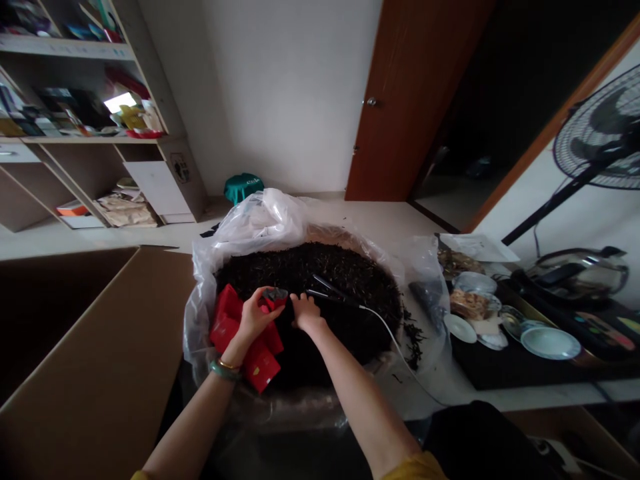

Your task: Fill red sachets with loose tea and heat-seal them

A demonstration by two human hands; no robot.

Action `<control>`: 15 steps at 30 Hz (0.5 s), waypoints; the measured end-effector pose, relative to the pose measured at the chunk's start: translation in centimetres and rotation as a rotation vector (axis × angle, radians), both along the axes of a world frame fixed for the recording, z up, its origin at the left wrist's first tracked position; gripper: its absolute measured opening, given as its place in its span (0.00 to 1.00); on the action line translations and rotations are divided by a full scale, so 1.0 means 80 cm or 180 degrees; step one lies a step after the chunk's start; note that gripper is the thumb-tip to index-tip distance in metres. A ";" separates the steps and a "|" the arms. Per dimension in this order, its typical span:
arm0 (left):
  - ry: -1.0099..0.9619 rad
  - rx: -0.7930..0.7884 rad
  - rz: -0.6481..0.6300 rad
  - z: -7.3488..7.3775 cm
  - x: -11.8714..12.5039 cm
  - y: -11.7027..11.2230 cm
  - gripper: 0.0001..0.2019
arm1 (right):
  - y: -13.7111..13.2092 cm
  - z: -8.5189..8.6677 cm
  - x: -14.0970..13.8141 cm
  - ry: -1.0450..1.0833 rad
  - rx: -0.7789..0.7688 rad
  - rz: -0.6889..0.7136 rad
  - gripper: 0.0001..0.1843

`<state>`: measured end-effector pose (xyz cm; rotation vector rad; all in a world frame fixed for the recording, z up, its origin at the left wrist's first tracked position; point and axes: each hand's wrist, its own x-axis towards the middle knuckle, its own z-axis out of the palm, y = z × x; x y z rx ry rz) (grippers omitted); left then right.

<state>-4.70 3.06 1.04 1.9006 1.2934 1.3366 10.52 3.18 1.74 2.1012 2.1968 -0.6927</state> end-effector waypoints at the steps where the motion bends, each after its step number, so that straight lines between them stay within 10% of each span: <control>1: 0.0004 -0.0013 -0.0022 0.000 0.000 0.000 0.20 | -0.001 -0.001 0.000 -0.0009 -0.0028 -0.0012 0.44; 7: 0.0048 -0.0080 -0.0065 -0.008 0.002 0.002 0.23 | -0.015 -0.005 0.003 0.0091 0.0034 0.0116 0.44; 15: 0.0212 -0.0096 -0.0041 -0.016 0.002 0.005 0.26 | -0.027 -0.009 0.024 0.0565 0.0355 0.0043 0.18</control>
